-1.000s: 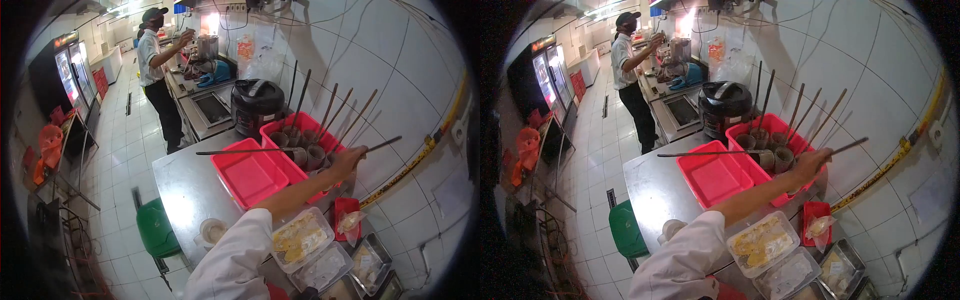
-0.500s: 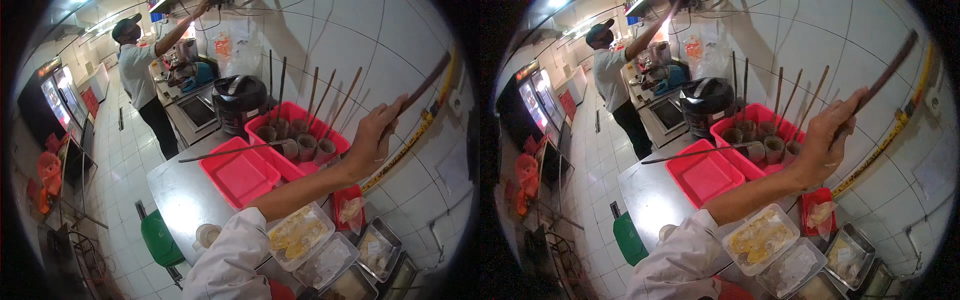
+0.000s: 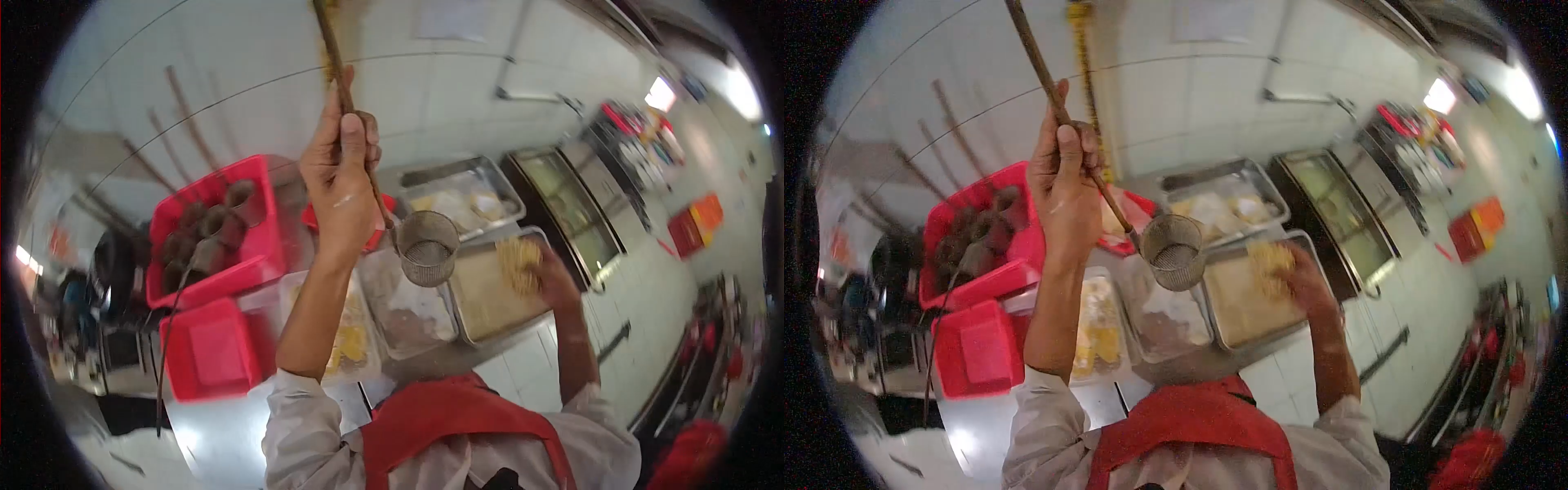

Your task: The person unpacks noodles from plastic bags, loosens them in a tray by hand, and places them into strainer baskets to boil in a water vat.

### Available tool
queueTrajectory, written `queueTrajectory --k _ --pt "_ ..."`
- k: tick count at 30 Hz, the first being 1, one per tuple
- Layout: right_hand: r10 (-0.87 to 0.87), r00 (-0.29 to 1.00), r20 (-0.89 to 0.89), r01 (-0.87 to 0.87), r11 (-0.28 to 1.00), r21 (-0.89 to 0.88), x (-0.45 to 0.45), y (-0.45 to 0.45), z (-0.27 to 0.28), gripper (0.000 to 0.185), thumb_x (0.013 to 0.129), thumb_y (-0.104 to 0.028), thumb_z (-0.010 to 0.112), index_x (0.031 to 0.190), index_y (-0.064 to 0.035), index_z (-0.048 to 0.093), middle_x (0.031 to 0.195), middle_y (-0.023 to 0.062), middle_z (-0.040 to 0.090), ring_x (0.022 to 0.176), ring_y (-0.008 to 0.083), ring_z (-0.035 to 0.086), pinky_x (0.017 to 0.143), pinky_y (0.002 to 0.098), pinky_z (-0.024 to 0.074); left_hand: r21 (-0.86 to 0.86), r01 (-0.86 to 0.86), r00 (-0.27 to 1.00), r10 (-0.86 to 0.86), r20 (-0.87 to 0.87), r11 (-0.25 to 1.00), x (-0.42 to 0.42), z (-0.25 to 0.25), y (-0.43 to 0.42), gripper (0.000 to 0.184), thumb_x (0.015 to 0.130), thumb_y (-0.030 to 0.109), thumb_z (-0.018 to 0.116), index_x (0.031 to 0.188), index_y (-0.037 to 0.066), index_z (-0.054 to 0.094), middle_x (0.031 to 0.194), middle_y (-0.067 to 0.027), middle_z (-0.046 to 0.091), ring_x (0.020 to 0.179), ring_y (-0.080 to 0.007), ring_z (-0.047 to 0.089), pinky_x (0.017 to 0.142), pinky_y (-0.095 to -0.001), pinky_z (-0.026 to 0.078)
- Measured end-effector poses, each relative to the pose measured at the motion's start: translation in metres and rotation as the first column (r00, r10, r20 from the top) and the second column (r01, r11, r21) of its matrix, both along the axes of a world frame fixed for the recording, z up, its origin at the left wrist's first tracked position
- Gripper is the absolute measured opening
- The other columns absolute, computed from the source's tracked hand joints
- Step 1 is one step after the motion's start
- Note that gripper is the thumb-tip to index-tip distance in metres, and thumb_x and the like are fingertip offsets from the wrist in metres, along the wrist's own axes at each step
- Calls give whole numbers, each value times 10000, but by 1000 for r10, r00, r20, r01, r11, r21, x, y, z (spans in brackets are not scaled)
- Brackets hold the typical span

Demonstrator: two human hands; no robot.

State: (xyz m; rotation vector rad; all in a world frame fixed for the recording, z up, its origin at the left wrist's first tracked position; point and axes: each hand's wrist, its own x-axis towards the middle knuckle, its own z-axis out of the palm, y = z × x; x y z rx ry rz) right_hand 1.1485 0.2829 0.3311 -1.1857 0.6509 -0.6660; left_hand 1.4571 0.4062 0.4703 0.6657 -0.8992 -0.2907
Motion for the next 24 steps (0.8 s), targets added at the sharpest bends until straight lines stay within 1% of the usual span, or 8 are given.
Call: queueTrajectory --k 5,8,9,10,12,14,20,24 --pt "-73 976 205 102 985 -136 30 17 103 493 687 55 625 1148 -32 474 1073 62 549 975 179 568 850 291 474 23 114 992 -115 61 993 -48 -15 -27 427 955 199 484 1348 51 410 727 38 444 613 -32 348 537 -170 297" --pt "-109 960 258 200 911 -360 38 22 110 465 661 42 639 1088 -33 471 1068 76 537 1008 185 542 869 311 455 70 136 983 -144 113 988 -81 -20 -41 440 963 216 468 1364 55 384 704 42 412 593 -30 325 528 -174 279" --pt "-210 970 123 239 719 -653 39 20 101 444 664 24 649 1069 -34 477 1051 87 532 1008 196 537 868 321 448 51 149 980 -154 122 987 -90 -23 -46 436 965 210 460 1365 54 382 704 40 414 596 -31 325 528 -171 274" --pt "-343 939 22 185 451 -873 40 21 95 424 668 6 659 1051 -35 483 1034 98 527 1007 208 532 868 332 440 32 159 978 -162 131 987 -96 -24 -49 432 968 205 453 1366 53 380 705 39 417 598 -32 325 527 -168 268" --pt "-366 930 -32 110 360 -926 33 37 79 416 675 -52 689 1053 -33 519 1056 142 539 1007 282 542 859 384 442 56 170 977 -176 124 984 -102 -26 -47 436 964 200 464 1361 39 384 720 36 435 601 -30 331 528 -164 268" --pt "-171 855 -490 -467 156 -870 16 35 61 370 688 -88 699 1033 -36 577 1051 162 571 977 324 559 842 405 449 84 184 975 -192 111 979 -106 -27 -45 433 960 197 472 1350 24 397 737 33 449 604 -31 334 530 -165 267" --pt "-316 842 -437 -274 446 -852 15 36 101 276 723 -87 668 996 -61 631 956 117 633 909 309 599 822 385 467 66 310 941 -315 122 949 -128 -39 -52 445 951 239 494 1331 16 426 729 36 432 606 -41 329 528 -173 261" --pt "-177 785 -594 -527 314 -790 35 -1 27 270 749 -65 619 1019 -62 626 951 128 636 920 320 599 776 396 487 86 334 926 -344 153 939 -131 -33 -45 443 954 236 486 1332 14 424 721 38 415 608 -45 328 524 -178 263"
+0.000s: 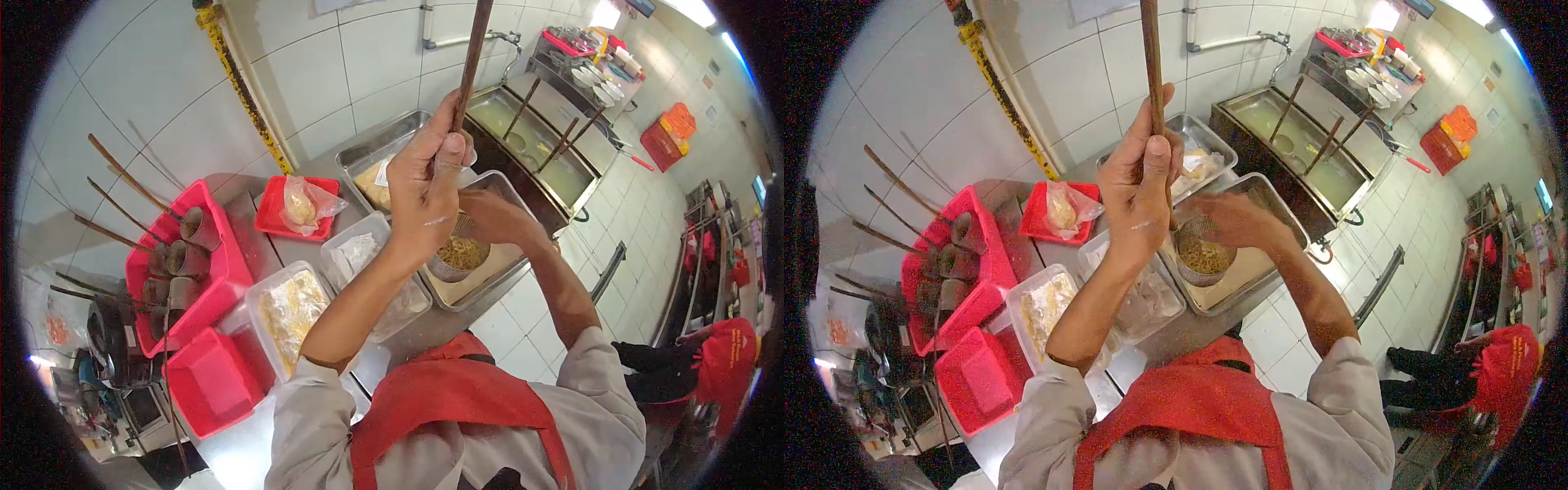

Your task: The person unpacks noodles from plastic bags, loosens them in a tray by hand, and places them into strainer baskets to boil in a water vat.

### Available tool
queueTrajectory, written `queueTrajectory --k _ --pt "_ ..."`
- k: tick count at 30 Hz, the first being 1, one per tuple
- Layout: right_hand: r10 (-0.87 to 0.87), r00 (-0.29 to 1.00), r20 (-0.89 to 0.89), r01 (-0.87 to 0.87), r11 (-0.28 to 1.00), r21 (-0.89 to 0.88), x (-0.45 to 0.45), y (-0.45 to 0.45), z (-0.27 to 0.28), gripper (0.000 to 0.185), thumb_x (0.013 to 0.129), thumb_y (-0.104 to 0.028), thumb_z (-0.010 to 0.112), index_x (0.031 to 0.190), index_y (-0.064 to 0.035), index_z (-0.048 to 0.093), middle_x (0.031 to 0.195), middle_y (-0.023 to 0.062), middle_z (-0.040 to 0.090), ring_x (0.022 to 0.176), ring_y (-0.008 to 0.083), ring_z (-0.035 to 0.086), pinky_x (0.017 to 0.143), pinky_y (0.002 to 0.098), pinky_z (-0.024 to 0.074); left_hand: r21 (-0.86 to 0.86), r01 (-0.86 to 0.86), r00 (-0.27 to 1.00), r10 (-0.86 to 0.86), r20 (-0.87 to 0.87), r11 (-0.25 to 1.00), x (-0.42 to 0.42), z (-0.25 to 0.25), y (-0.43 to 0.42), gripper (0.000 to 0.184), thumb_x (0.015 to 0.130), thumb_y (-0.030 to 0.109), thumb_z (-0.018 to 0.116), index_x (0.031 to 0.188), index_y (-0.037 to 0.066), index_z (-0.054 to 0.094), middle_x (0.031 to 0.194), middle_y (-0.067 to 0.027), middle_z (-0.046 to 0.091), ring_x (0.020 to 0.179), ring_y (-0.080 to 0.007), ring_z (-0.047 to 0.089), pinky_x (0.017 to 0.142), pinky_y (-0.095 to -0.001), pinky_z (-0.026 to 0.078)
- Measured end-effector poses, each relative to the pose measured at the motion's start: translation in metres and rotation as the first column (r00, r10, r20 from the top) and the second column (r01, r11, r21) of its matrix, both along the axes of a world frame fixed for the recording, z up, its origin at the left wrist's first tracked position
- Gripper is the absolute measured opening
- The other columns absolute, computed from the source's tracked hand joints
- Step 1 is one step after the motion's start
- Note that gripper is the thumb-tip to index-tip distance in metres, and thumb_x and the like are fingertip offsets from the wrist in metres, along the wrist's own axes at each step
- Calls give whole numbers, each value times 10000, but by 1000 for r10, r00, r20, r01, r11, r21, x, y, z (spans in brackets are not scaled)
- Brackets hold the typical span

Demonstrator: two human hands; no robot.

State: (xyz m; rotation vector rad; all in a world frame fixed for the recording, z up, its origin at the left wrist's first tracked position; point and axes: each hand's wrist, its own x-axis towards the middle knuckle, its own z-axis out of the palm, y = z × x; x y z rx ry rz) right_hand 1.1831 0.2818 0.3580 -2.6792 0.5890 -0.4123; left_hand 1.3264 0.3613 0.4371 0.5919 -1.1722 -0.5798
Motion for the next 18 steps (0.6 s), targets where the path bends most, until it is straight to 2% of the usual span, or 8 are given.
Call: queueTrajectory --k 4,6,8,10,11,12,14,18 --pt "24 986 -164 -51 986 -157 8 -8 -20 293 745 -78 609 1037 -72 625 899 139 650 851 325 624 730 383 503 -38 -70 997 71 17 997 17 -3 4 437 955 231 481 1334 21 421 718 40 425 601 -41 335 521 -173 270" --pt "-243 965 96 178 881 438 3 -4 -1 286 754 -58 635 1030 -11 578 761 76 609 659 169 602 613 300 497 76 -205 979 203 25 976 41 2 19 416 960 179 467 1327 -12 417 733 37 451 635 -52 372 575 -177 330" --pt "-331 932 147 213 830 516 -7 -17 -27 255 780 -63 609 1031 -25 580 754 45 600 623 108 584 561 281 492 47 -261 965 263 -28 964 66 10 32 426 961 190 465 1336 -3 408 715 46 443 610 -32 361 533 -171 311" --pt "-217 973 -76 229 946 229 -13 -33 -93 234 812 -78 582 1044 -45 586 810 71 623 694 156 614 621 322 508 -34 -306 949 302 -87 951 87 22 49 436 950 211 489 1320 -7 415 707 37 439 590 -22 353 512 -165 297" --pt "-220 966 -138 243 953 181 -11 -10 -107 240 751 -87 595 982 -25 614 1007 145 613 1008 274 572 835 372 463 -50 -339 932 329 -150 939 96 28 58 446 948 212 489 1327 -5 398 708 29 439 592 -29 353 521 -171 300" --pt "-218 965 -143 243 951 190 -14 1 -139 240 751 -87 595 982 -25 614 1007 145 613 1008 274 572 835 372 463 -68 -379 909 357 -215 923 104 32 68 456 947 212 489 1334 -4 382 708 21 438 594 -37 352 529 -176 303" --pt "-32 940 -339 -93 934 -344 -18 12 -204 296 748 -101 588 1033 -25 596 1143 150 542 1141 303 465 929 379 400 -110 -386 918 369 -148 916 137 26 97 493 934 194 504 1365 32 329 770 8 440 658 -65 363 565 -203 323" --pt "-148 809 -569 -4 966 -257 -26 55 -173 287 753 -99 566 1023 -7 596 1108 127 560 1090 323 493 916 382 414 -209 -545 837 542 -76 812 163 35 132 518 937 227 496 1366 2 312 696 -9 451 590 -72 338 546 -208 297"
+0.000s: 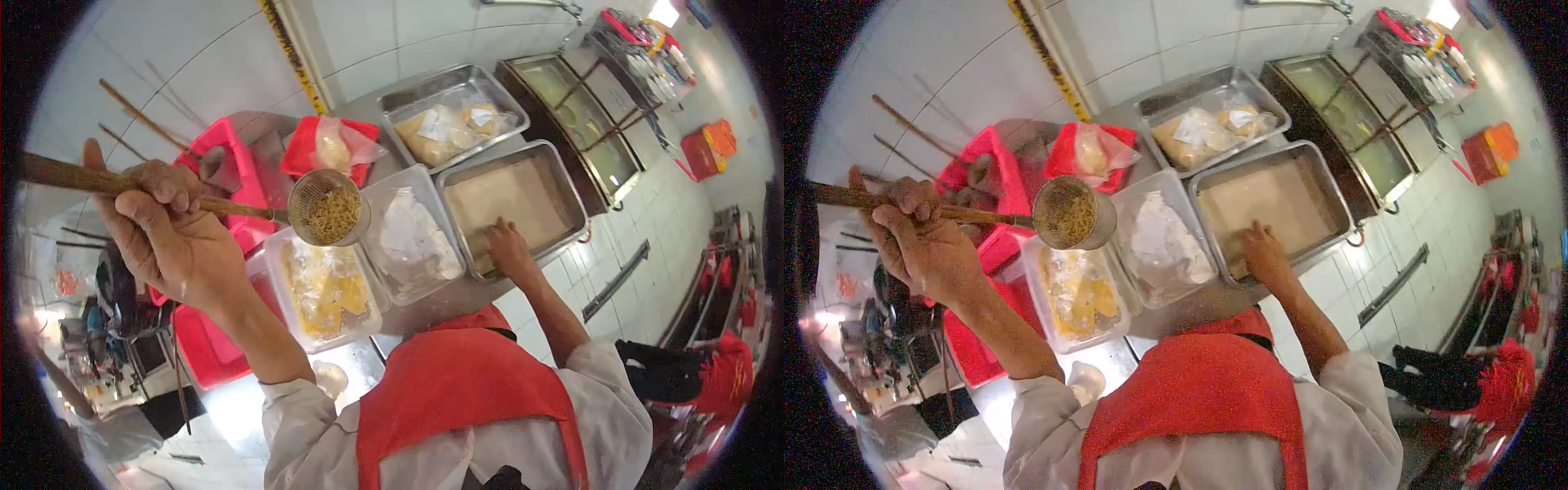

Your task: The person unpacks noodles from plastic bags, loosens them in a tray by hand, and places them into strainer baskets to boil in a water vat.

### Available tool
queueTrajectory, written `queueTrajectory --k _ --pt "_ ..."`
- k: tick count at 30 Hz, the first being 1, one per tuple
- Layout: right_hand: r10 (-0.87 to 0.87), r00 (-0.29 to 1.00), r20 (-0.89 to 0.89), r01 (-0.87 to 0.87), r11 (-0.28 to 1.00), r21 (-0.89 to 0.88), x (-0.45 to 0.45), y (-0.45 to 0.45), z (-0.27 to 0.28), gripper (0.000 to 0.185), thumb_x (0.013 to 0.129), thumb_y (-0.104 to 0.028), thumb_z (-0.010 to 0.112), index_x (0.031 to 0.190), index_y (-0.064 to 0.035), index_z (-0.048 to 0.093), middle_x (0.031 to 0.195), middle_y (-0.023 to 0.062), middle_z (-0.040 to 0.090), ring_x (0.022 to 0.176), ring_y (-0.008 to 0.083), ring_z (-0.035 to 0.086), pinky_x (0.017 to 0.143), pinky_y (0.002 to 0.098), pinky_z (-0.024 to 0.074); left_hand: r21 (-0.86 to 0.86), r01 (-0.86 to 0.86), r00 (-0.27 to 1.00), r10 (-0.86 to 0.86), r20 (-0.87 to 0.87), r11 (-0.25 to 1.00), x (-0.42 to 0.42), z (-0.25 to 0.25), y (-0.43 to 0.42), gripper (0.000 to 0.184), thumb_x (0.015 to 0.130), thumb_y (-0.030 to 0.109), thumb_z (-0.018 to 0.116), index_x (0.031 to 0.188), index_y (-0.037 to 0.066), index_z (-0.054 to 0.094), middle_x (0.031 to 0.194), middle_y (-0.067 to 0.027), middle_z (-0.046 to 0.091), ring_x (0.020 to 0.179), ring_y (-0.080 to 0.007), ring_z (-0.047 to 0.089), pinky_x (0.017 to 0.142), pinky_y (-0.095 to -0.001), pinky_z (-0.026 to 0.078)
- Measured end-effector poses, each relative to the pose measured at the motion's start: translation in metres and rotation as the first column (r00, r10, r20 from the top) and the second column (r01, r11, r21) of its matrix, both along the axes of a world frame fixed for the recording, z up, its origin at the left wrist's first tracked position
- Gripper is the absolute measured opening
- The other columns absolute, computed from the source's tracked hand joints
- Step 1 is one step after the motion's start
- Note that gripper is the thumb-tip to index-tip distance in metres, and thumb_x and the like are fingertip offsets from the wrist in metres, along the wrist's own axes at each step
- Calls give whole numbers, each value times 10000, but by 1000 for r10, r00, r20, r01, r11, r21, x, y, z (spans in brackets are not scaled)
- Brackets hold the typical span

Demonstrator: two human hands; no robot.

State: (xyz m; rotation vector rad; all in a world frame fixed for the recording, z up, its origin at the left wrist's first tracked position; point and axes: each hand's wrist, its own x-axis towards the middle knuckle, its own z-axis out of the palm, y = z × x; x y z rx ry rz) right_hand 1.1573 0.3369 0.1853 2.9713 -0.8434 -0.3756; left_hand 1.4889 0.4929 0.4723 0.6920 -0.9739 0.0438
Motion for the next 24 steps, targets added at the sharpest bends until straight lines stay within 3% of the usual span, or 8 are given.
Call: queueTrajectory --k 3,4,6,10,12,17,22,24 --pt "-215 975 -51 215 977 -4 9 15 1 143 748 -82 559 843 -20 645 1042 120 587 1064 311 507 906 379 420 28 -177 984 177 -2 984 5 4 12 501 935 235 497 1353 3 344 691 -12 434 590 -77 337 543 -210 294" --pt "-177 983 -41 178 984 2 11 17 -2 143 748 -82 559 843 -20 645 1042 120 587 1064 311 507 906 379 420 33 -204 978 205 -36 978 7 4 15 494 938 233 495 1351 4 352 694 -9 432 591 -76 337 542 -210 294" --pt "-161 955 249 160 987 22 13 16 -3 65 672 9 587 736 15 593 794 227 581 791 360 603 691 400 508 54 -257 966 256 26 965 6 2 21 478 943 221 491 1350 4 361 700 -1 435 601 -74 353 553 -207 314" --pt "-205 965 162 194 977 85 14 -3 -1 83 659 26 579 737 16 603 787 222 608 715 383 610 655 408 511 93 -269 962 272 -22 959 2 -2 32 454 958 197 456 1353 -3 354 697 6 434 608 -69 389 681 -243 435" --pt "-444 854 272 341 871 352 10 -20 3 82 695 -5 597 753 -31 649 826 121 642 765 251 636 667 349 519 61 -119 993 118 11 991 -7 -4 34 495 943 194 486 1358 -13 314 740 -21 452 659 -90 367 586 -230 320" --pt "-645 546 534 -77 596 799 50 2 134 60 733 24 640 779 0 611 763 46 610 743 104 590 656 236 498 99 -100 995 99 21 990 -24 -8 32 493 951 182 463 1368 -20 295 729 -22 456 624 -79 367 549 -216 312" --pt "-391 540 746 -422 641 641 101 52 209 50 782 -26 632 818 3 612 785 64 619 782 146 614 666 279 512 66 -83 997 83 3 994 -61 -3 31 505 951 200 463 1368 -24 286 740 -28 477 623 -78 385 555 -217 320" --pt "-29 583 812 -516 759 397 114 61 206 70 806 -64 616 830 2 616 809 108 628 765 230 629 673 316 514 43 -44 999 44 -12 998 -73 -2 34 519 949 209 468 1368 -29 277 736 -22 466 623 -76 385 555 -217 323"
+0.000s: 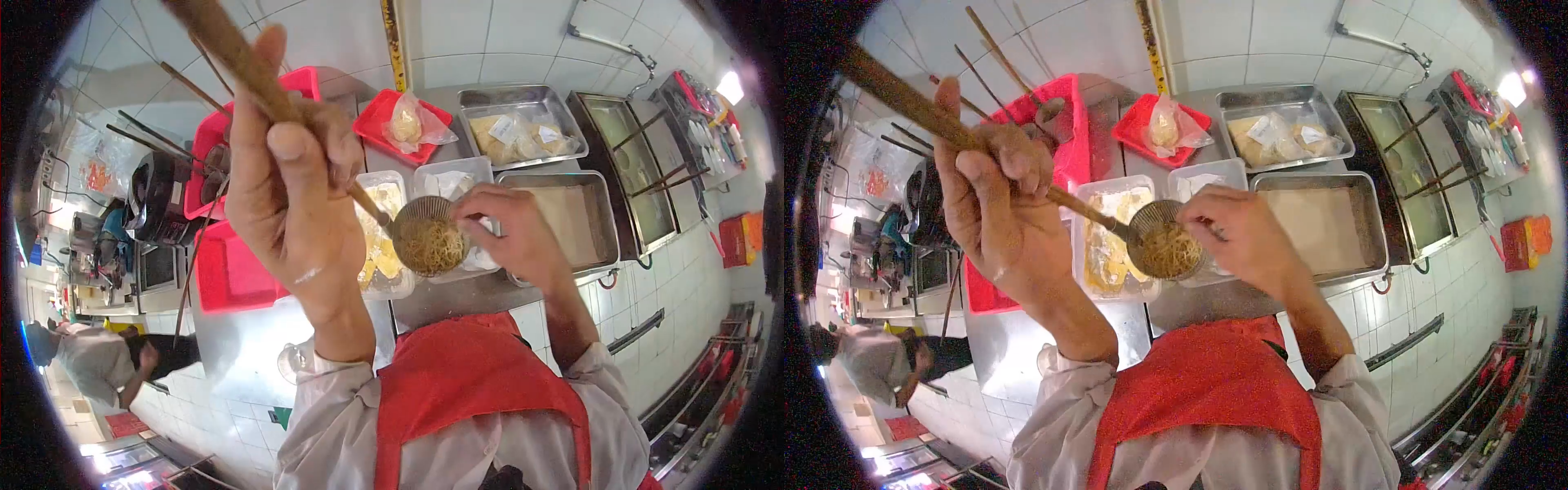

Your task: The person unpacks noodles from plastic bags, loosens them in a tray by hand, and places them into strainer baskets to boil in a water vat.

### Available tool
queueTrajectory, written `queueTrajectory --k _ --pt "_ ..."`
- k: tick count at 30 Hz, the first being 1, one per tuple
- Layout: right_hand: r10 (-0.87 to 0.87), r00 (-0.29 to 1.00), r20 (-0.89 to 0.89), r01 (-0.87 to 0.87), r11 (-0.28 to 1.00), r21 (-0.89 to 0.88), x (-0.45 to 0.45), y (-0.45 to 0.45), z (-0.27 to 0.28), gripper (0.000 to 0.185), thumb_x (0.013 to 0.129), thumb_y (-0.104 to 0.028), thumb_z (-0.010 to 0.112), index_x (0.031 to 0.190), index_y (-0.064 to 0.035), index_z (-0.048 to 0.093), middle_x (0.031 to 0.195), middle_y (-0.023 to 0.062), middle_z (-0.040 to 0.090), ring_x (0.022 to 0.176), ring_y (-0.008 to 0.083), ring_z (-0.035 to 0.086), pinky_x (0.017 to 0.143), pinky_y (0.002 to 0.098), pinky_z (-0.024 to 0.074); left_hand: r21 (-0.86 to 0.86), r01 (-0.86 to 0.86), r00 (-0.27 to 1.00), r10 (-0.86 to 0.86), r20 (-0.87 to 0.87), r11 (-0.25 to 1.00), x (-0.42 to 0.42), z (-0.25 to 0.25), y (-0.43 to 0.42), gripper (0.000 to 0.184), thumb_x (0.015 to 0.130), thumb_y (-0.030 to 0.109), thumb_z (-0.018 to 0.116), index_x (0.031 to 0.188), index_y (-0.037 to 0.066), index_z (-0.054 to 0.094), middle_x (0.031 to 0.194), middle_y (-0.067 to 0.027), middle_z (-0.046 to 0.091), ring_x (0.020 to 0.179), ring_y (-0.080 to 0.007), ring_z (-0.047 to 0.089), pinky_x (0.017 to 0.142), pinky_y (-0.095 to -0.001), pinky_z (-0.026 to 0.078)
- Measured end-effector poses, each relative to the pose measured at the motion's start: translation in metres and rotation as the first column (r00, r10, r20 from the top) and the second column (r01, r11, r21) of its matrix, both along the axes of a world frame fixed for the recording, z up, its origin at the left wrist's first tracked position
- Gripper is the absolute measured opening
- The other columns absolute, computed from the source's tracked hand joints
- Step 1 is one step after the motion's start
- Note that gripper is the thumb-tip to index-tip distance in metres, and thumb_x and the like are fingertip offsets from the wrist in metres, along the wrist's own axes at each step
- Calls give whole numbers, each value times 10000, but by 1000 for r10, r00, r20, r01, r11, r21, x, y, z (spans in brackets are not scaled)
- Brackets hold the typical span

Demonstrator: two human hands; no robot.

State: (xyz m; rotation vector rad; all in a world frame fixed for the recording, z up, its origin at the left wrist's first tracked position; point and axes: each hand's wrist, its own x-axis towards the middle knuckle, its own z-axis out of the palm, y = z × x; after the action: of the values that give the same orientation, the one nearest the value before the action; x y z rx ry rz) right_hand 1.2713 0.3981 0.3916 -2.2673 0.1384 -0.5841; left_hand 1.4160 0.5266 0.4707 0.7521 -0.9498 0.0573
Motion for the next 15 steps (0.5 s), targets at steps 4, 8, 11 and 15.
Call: queueTrajectory --k 4,8,11,15 --pt "-31 994 101 27 999 35 -10 9 3 88 810 -91 617 849 -12 625 833 131 629 775 282 615 694 352 493 123 -34 997 43 -67 992 -25 -5 8 534 945 214 480 1372 -27 269 743 -5 427 640 -81 382 563 -220 335" --pt "-102 962 254 126 989 -80 -31 0 19 75 805 -77 624 868 -41 645 812 119 632 761 267 614 685 357 483 80 122 982 -109 -154 989 -53 -20 -14 446 930 164 509 1313 -16 366 777 -10 434 676 -91 378 565 -218 335" --pt "-235 917 323 279 956 -96 -60 -21 23 101 809 -127 610 859 -39 607 812 134 611 793 317 595 721 391 485 -10 315 933 -312 -181 949 -68 -16 -42 411 931 166 506 1290 -2 396 773 -9 434 664 -93 375 558 -219 334" --pt "-550 711 439 671 717 -188 -144 -64 -5 81 785 -84 620 844 -29 618 812 125 627 775 305 605 717 386 491 -48 478 837 -471 -279 877 -99 -14 -94 423 928 210 519 1263 -27 418 722 -10 423 639 -83 359 563 -218 306"
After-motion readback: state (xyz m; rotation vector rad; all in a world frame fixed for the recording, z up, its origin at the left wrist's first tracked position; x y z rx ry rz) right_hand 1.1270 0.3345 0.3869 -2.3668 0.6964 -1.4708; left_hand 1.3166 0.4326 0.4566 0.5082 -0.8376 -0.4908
